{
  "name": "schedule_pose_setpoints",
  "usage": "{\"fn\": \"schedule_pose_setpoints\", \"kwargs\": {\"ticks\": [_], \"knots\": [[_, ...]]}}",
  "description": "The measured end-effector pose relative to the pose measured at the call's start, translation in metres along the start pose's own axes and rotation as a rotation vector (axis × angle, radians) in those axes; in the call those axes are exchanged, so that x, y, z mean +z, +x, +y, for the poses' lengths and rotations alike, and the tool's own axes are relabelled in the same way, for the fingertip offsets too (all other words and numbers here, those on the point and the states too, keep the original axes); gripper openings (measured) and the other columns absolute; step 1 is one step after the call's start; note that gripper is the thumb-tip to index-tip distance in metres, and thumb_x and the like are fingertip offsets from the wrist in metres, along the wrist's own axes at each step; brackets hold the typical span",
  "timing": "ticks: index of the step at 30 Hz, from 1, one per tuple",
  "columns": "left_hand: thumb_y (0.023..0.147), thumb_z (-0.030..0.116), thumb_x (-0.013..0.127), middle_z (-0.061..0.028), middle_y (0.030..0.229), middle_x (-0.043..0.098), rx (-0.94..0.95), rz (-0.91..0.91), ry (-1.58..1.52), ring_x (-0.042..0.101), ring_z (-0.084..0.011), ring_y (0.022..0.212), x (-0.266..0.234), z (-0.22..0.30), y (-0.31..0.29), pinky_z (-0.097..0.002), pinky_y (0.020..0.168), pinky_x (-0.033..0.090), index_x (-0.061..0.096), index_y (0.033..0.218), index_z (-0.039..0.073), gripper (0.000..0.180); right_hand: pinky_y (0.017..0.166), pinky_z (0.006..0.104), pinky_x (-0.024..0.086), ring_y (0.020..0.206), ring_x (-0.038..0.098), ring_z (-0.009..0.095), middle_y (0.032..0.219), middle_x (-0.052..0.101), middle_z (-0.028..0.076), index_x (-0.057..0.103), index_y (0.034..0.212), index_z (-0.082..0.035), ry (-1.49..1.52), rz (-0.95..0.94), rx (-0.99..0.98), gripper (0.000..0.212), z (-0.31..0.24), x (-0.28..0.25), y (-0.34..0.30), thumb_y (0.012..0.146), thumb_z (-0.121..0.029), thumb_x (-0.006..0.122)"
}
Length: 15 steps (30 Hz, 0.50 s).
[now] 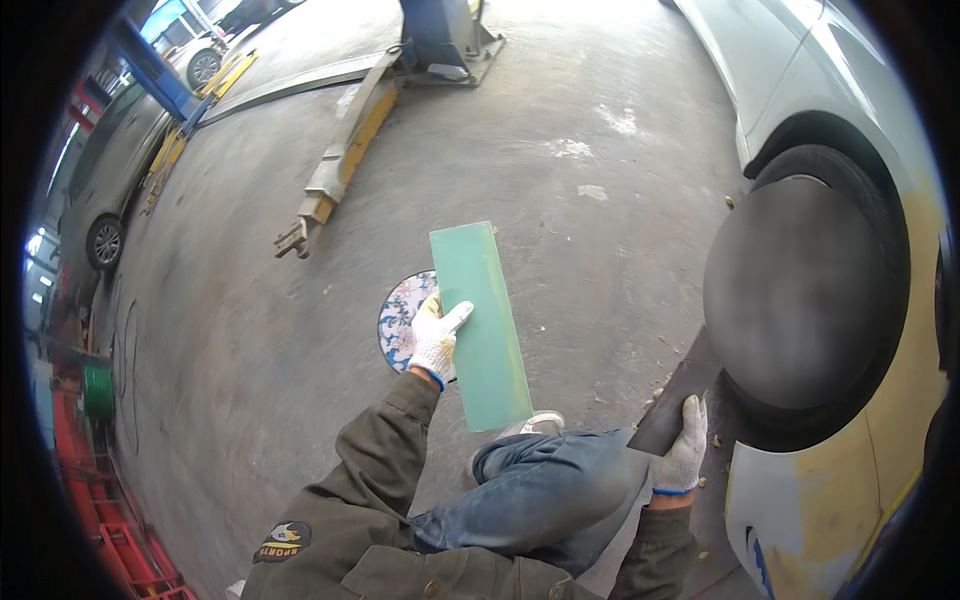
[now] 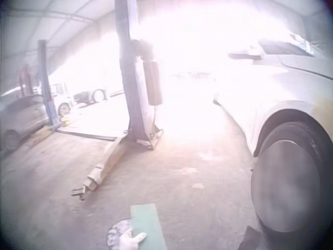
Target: The person sands the front bumper of a white car using a sanding block and sandpaper. They repeatedly rub the surface, check smoothness with their hand, and switch between different sanding tools.
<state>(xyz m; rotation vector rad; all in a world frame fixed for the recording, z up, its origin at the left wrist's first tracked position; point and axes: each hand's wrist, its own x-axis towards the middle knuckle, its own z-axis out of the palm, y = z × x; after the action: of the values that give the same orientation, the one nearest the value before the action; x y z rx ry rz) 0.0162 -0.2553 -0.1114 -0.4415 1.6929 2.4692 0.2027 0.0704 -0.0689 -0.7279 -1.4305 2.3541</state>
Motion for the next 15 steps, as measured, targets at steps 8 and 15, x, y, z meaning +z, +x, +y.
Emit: {"fn": "schedule_pose_setpoints", "kwargs": {"ticks": [8, 15], "knots": [[0.102, 0.021, 0.062, -0.0006, 0.09, 0.067, -0.093, -0.178, 0.039, 0.062, -0.0088, 0.078, 0.102, -0.011, 0.025, -0.0243, 0.068, 0.052, 0.064, 0.106, 0.001, 0.02, 0.085, 0.0347, 0.058, 0.092, 0.069, 0.023, 0.109, 0.067, 0.017, 0.054, 0.128, 0.003, 0.124, 0.008, 0.079, 0.036, -0.046, 0.02, 0.021, 0.102, -0.021, 0.055], [0.102, 0.024, 0.06, 0.0018, 0.071, 0.057, 0.139, -0.411, 0.632, 0.049, -0.0053, 0.068, 0.21, 0.059, -0.035, -0.0247, 0.06, 0.043, 0.062, 0.084, -0.002, 0.032, 0.093, 0.028, 0.052, 0.105, 0.064, 0.013, 0.12, 0.067, 0.01, 0.059, 0.128, 0.006, -0.052, -0.021, 0.077, 0.037, -0.083, 0.032, 0.025, 0.099, -0.016, 0.064]]}}
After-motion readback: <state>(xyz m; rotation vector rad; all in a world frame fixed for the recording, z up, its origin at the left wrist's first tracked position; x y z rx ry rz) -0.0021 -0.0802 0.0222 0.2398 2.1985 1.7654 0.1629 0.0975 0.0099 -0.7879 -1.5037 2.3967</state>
